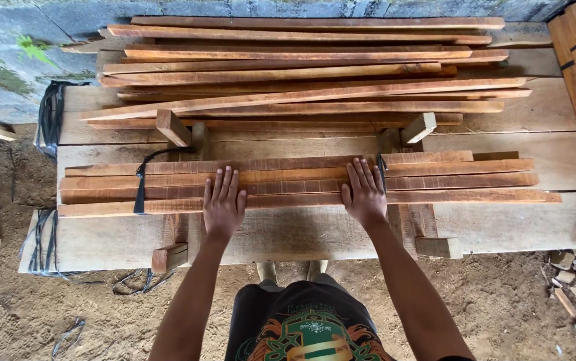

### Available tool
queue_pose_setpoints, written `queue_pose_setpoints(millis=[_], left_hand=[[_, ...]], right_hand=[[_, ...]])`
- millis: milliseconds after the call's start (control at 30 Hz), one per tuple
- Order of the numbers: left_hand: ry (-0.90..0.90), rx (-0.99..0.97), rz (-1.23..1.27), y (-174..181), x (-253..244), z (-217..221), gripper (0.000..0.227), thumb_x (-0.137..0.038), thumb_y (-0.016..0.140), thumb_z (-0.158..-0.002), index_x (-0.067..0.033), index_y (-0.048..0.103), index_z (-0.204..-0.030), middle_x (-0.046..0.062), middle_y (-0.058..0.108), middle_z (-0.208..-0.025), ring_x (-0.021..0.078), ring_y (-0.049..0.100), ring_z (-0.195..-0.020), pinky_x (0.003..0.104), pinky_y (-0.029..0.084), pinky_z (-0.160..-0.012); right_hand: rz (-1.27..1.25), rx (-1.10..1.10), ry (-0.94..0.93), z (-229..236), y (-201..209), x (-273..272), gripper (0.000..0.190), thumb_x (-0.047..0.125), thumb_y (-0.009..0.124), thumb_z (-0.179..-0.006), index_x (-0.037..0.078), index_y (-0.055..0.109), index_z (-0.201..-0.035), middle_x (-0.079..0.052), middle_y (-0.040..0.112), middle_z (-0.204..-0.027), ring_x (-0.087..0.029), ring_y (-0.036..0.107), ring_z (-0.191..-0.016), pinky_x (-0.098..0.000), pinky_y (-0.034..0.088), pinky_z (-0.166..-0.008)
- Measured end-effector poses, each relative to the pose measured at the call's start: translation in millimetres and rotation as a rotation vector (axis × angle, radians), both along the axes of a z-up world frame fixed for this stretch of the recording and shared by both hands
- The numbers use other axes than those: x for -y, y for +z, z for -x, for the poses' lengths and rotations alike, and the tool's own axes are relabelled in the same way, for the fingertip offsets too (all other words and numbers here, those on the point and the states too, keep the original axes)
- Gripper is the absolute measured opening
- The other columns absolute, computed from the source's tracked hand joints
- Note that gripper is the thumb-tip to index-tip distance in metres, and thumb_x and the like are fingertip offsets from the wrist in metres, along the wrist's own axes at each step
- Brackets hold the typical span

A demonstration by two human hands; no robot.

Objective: Bundling long wooden slats together using black tie-strips on a wooden workbench.

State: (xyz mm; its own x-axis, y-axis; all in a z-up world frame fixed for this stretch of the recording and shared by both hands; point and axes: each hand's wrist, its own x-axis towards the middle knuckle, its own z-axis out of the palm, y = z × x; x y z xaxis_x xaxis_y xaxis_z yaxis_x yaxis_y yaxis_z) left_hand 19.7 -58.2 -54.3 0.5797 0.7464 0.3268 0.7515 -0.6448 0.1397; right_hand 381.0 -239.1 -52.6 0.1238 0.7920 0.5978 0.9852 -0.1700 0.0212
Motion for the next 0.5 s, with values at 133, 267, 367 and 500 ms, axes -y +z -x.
queue_pose_setpoints(millis=[133, 267, 367, 500], left_hand=[[0.02, 0.066, -0.201, -8.3, -2.3, -0.4, 0.051, -0.04, 0.041, -0.106, -0.0185, 0.059, -0.149, 0.004, 0.057, -0.154, 0.0239, 0.052, -0.143, 0.045, 0.036, -0.12], [0.022, 0.065, -0.226, -4.4, -5.1, -2.7, 0.052, -0.039, 0.04, -0.104, -0.0193, 0.061, -0.147, 0.004, 0.059, -0.152, 0.0237, 0.053, -0.141, 0.044, 0.038, -0.119], [-0.025, 0.024, -0.246, -2.5, -17.2, -7.3, 0.056, -0.04, 0.037, -0.1, -0.0196, 0.06, -0.147, 0.004, 0.059, -0.153, 0.0248, 0.054, -0.141, 0.045, 0.04, -0.117], [-0.069, 0.038, -0.246, -8.1, -47.8, -16.7, 0.059, -0.041, 0.039, -0.098, -0.0166, 0.06, -0.147, 0.007, 0.058, -0.153, 0.0286, 0.054, -0.141, 0.047, 0.038, -0.118]], right_hand=[[-0.03, -0.004, 0.013, 2.4, 6.0, -5.5, 0.054, 0.034, 0.054, -0.092, 0.011, 0.066, -0.14, -0.012, 0.064, -0.146, -0.028, 0.058, -0.137, -0.0488, 0.038, -0.119], [-0.016, 0.015, 0.004, -3.8, -3.5, -6.2, 0.055, 0.035, 0.054, -0.089, 0.013, 0.068, -0.138, -0.011, 0.067, -0.143, -0.029, 0.06, -0.135, -0.0495, 0.04, -0.118], [-0.002, -0.013, 0.021, -14.9, -9.0, -15.6, 0.054, 0.038, 0.054, -0.089, 0.015, 0.07, -0.136, -0.01, 0.069, -0.138, -0.028, 0.063, -0.132, -0.0518, 0.04, -0.118], [-0.034, -0.001, 0.025, -24.5, -5.3, -40.3, 0.053, 0.042, 0.049, -0.093, 0.016, 0.074, -0.131, -0.011, 0.074, -0.13, -0.028, 0.068, -0.125, -0.0517, 0.041, -0.117]])
